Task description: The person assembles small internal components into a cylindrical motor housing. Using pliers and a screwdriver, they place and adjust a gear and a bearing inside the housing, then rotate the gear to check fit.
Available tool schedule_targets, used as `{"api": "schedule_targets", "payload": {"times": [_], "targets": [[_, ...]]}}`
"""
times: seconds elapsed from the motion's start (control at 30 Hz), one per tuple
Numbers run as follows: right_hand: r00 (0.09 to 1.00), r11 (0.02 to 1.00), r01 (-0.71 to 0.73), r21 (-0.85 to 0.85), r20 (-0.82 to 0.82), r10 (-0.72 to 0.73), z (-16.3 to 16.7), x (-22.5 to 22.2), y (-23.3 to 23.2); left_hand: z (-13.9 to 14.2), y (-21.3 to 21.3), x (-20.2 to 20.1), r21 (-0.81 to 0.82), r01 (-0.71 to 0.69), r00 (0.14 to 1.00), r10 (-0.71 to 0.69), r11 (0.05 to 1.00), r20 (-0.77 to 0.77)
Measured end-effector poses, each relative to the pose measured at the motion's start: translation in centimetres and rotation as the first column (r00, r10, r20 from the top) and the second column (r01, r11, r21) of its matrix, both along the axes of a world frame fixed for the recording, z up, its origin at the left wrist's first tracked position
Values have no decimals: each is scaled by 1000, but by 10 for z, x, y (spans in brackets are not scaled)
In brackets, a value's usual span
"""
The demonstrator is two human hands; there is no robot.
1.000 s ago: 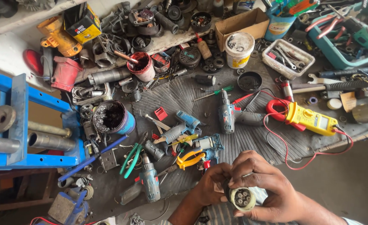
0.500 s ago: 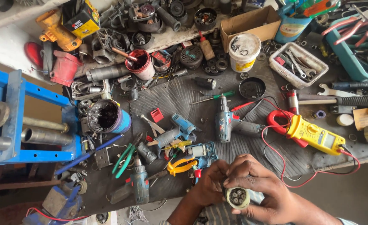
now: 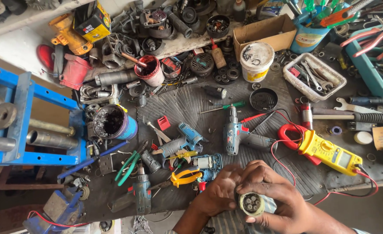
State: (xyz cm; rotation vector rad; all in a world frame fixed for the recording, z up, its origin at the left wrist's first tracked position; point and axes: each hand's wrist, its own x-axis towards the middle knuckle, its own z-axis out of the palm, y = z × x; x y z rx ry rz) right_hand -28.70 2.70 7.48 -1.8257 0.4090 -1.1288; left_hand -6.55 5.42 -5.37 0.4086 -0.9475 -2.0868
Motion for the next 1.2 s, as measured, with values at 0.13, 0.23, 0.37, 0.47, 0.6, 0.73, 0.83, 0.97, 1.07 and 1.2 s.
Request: {"api": "schedule_targets", "payload": {"times": [0.13,0.23,0.37,0.47,0.6,0.73,0.83,0.97,1.07,1.2], "targets": [[1000,998,18,54,-17,-17,-1,2,0,16,-6,-3,522,217,887,57,825,-459],[1000,998,3,60,-29,-1,-1,4,0,13,-8,-3,437,198,948,-58,877,-312],[999,998,13,68,-46,-9,2,4,0,20,-8,-1,2,-27,999,27,1000,-32],[998,998,27,63,-52,-24,2,6,1,42,-12,-7,154,-47,971,81,987,-223],[994,997,68,-29,-83,-70,1,8,1,85,-21,1,-412,-422,848,512,808,137],[989,991,107,-79,-97,-114,-6,9,-2,143,-5,29,-950,15,513,812,313,276],[982,982,142,-123,-110,-156,-14,13,-2,173,-7,26,-942,286,402,870,176,284],[970,976,174,-133,-148,-193,-23,17,2,198,-8,19,-884,433,357,867,177,348],[968,973,182,-140,-148,-202,-27,17,4,203,-10,18,-853,494,369,848,167,380],[966,977,183,-107,-163,-199,-30,16,7,203,-11,13,-838,513,368,834,186,411]]}}
